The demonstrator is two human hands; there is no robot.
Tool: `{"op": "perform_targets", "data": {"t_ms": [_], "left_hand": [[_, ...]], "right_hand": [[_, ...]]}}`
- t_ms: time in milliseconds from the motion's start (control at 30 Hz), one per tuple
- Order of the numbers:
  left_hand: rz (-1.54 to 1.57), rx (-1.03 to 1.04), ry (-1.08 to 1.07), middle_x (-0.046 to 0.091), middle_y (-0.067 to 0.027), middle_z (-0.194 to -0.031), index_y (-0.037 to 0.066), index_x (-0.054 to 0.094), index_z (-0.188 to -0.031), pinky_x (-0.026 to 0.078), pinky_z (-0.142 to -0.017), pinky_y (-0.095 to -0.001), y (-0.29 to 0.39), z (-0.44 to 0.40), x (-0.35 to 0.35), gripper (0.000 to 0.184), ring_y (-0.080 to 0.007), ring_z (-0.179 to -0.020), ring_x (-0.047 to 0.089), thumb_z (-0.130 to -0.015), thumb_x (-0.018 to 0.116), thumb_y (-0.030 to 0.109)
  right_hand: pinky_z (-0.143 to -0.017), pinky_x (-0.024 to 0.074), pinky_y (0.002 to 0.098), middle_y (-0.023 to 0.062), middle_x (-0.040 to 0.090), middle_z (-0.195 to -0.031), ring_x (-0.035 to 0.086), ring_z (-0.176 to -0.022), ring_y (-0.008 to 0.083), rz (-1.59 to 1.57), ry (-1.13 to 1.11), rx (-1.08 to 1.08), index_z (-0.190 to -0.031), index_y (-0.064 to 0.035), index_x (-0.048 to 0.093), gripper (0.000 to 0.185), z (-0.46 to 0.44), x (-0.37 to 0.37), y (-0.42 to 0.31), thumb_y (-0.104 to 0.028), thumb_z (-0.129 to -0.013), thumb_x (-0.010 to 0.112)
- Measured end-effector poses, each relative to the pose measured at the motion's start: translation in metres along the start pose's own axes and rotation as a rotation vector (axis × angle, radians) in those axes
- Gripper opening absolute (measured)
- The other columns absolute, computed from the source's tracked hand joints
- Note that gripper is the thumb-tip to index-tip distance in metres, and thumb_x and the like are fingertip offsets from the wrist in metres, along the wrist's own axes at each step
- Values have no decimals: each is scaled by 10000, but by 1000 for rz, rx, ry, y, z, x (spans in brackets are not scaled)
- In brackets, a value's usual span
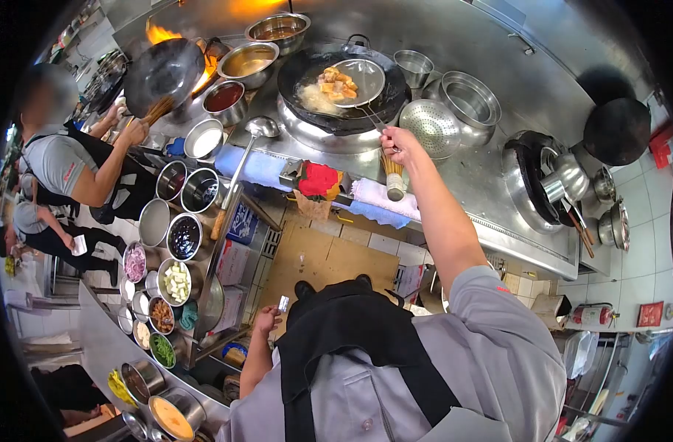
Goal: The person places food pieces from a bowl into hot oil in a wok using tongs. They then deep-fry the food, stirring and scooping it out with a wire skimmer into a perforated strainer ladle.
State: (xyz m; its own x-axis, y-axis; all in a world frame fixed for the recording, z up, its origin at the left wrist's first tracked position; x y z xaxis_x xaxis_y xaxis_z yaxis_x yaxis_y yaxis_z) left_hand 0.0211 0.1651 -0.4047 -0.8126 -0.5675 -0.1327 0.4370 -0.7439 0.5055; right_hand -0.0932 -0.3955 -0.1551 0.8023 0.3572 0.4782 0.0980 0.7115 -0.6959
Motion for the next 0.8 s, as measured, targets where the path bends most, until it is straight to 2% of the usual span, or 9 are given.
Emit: {"op": "perform_targets", "data": {"t_ms": [33, 100, 200, 333, 467, 533, 700, 767, 800], "left_hand": [[6, 10, -7, 554, -1, -855, 143, 488, -1006, 396, -527, -285, -2, 0, -1, 262, -130, -650, 552, -826, 472, 332], [11, 21, -12, 553, -1, -862, 145, 486, -1010, 396, -529, -292, -6, -1, -3, 266, -130, -650, 551, -825, 474, 336], [8, 16, -16, 552, -3, -872, 145, 481, -1020, 396, -532, -297, -7, -1, -4, 278, -129, -650, 550, -823, 474, 341], [18, -1, -12, 552, -5, -888, 145, 478, -1028, 396, -542, -298, -8, 3, -4, 280, -130, -661, 552, -826, 469, 338], [35, 0, -5, 553, -5, -895, 150, 480, -1023, 397, -566, -313, -15, 0, -9, 273, -131, -671, 553, -826, 471, 339], [67, 0, -8, 554, -5, -894, 152, 480, -1022, 396, -571, -316, -17, -2, -9, 272, -131, -674, 554, -826, 472, 340], [76, 22, 3, 558, -5, -883, 154, 483, -1022, 391, -558, -308, -16, 0, -7, 268, -131, -667, 556, -826, 475, 337], [77, 13, 0, 560, -5, -868, 149, 484, -1022, 387, -537, -297, -18, 2, -6, 263, -129, -648, 556, -830, 471, 327], [73, 10, -1, 560, -5, -868, 149, 484, -1022, 387, -537, -297, -18, 3, -6, 263, -129, -648, 556, -830, 471, 327]], "right_hand": [[-291, 214, 168, 36, 429, -603, 325, -374, 50, 40, 29, -18, -934, -122, 350, 158, 3, 2, 0, -34, -819, 414], [-294, 211, 171, 36, 427, -607, 327, -376, 51, 44, 33, -15, -950, -126, 347, 171, 6, 0, -2, -46, -819, 424], [-302, 215, 190, 51, 464, -629, 331, -372, 62, 208, 152, -97, -1015, -120, 349, 232, 10, -8, -14, -61, -810, 440], [-304, 222, 198, 49, 473, -625, 339, -372, 74, 319, 196, -252, -1057, -89, 361, 257, 11, -18, -29, -75, -807, 420], [-305, 222, 198, 49, 470, -629, 337, -376, 73, 424, 258, -276, -1084, -92, 354, 289, 9, -15, -30, -64, -802, 408], [-313, 249, 224, 61, 464, -625, 369, -391, 100, 299, 219, -238, -1194, -69, 295, 438, 4, -22, -30, -38, -772, 407], [-310, 245, 229, 53, 462, -620, 375, -388, 102, 309, 290, -277, -1131, -56, 373, 359, 11, -28, -36, -34, -773, 391], [-314, 241, 206, 43, 449, -615, 330, -380, 75, 574, 349, -335, -1150, -66, 389, 346, 24, -15, -39, -76, -804, 401], [-314, 241, 206, 43, 449, -615, 330, -380, 75, 571, 352, -332, -1150, -66, 389, 346, 23, -20, -42, -76, -804, 401]]}}
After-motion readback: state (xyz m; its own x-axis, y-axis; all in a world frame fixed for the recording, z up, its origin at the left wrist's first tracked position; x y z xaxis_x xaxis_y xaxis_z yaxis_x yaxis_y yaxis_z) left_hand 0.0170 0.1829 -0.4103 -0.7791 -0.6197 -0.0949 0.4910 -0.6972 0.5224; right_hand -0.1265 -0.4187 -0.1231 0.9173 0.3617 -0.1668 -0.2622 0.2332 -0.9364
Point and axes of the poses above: each hand's wrist, its own z-axis away from the middle knuckle, its own x-axis out of the palm, y = z × x, the point moved 4 cm from there along -z, towards the middle knuckle
